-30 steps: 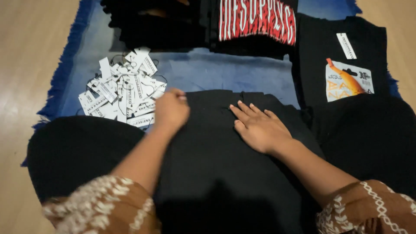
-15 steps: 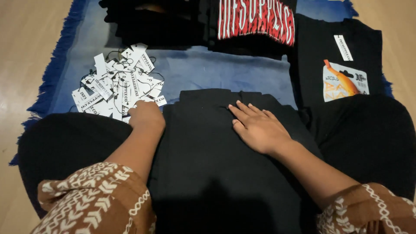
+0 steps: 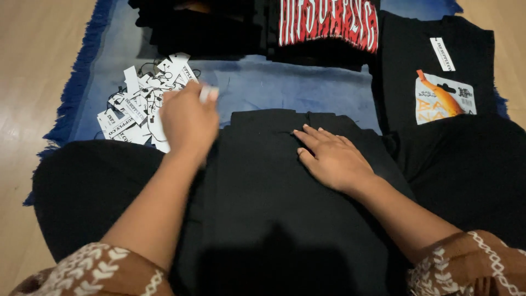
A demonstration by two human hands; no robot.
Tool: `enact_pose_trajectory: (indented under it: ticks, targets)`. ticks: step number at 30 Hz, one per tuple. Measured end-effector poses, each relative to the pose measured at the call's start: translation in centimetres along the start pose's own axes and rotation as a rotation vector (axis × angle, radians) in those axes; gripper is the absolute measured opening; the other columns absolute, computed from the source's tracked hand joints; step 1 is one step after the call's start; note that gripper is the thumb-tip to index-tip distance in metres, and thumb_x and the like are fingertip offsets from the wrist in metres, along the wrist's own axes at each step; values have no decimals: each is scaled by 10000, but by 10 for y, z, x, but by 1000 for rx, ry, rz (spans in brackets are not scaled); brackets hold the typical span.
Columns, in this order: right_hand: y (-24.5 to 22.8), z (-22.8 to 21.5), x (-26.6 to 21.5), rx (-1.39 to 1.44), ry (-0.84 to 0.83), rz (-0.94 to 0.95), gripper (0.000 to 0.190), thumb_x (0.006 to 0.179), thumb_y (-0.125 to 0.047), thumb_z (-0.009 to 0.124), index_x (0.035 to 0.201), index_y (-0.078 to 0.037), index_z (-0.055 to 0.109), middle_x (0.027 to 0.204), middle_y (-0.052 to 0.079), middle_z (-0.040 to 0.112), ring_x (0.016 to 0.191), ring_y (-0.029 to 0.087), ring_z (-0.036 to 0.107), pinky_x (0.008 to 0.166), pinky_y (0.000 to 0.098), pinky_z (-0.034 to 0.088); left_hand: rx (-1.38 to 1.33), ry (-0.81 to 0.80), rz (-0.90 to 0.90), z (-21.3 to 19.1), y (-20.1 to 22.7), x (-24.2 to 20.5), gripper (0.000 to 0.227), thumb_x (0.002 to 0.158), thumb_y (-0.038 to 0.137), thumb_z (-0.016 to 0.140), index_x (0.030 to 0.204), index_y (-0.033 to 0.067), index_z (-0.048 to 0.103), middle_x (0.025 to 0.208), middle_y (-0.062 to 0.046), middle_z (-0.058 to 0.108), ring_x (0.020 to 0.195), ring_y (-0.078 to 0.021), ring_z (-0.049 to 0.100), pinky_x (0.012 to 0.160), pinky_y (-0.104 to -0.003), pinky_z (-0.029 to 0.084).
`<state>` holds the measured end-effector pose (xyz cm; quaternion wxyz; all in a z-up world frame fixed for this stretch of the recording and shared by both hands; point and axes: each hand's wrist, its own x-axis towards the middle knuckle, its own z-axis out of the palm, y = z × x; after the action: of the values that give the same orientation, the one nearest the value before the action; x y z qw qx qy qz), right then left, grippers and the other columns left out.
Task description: Attaching brand tags to black t-shirts by hand while sitting on the floor.
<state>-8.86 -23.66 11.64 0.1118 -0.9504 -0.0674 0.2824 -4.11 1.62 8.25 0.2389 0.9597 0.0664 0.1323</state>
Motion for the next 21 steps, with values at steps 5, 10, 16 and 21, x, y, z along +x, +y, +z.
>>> enact_pose_trajectory:
  ticks: [5,10,16,21]
  targets:
    - [6,8,3,221,169,2,590,993,-346,521,1557,-203,429,1553,90,489,1465,335,403,1203,526,280,-270,53,203,17,76,-12,145,946,156,681,1063,70,693,869,-192,654,955,-480,651,853,-515,516]
    - [17,12,7,436,303,14,692,954,-285,605,1591,-253,337,1384,132,642,1366,384,521,1116,554,409,-180,-183,497,63,91,-37,151,952,197,612,1030,74,654,872,-170,675,897,-421,690,759,-541,561]
    - [11,10,-2,499,361,-84,606,958,-139,585,1541,-201,430,1333,178,676,1293,416,582,1059,572,463,-135,-366,555,59,89,-47,205,990,178,588,1173,117,658,998,-134,689,913,-405,713,769,-524,588]
    - [27,22,13,407,420,-17,397,990,-219,598,1384,-172,609,1161,148,748,1124,368,695,914,510,570,-89,-377,451,64,84,-42,167,1037,255,518,1162,198,613,944,-71,698,859,-359,738,754,-497,605]
